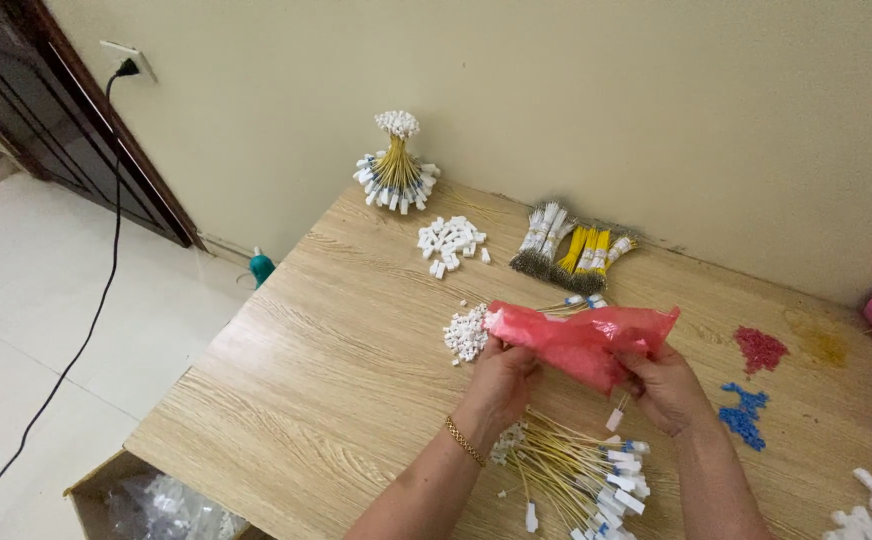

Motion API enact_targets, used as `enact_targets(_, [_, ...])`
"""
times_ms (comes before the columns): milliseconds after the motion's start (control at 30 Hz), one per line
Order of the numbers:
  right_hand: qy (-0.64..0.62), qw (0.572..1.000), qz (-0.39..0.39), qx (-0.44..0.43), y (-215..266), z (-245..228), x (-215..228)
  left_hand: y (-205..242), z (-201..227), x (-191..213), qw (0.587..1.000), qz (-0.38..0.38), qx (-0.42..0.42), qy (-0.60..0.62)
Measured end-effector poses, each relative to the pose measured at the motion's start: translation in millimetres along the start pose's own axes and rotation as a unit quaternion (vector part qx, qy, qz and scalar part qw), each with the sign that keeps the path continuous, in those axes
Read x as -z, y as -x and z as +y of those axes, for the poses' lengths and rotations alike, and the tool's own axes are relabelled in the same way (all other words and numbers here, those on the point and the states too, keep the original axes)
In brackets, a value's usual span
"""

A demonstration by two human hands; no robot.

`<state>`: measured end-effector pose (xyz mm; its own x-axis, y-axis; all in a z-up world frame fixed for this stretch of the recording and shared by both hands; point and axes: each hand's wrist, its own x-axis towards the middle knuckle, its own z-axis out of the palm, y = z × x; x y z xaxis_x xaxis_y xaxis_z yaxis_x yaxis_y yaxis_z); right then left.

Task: Assemble small plastic components onto the ends of wires and organize them into bundles.

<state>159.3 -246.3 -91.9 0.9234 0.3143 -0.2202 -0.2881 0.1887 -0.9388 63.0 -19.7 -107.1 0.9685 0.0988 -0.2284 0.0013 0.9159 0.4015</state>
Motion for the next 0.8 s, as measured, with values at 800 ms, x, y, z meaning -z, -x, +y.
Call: enact_targets(800, [0.379, 0.9, 0.06, 0.208, 5.6, -41.0, -56.4, -13.0, 10.2, -68.7, 0.788, -0.104, -0.197, -0.573])
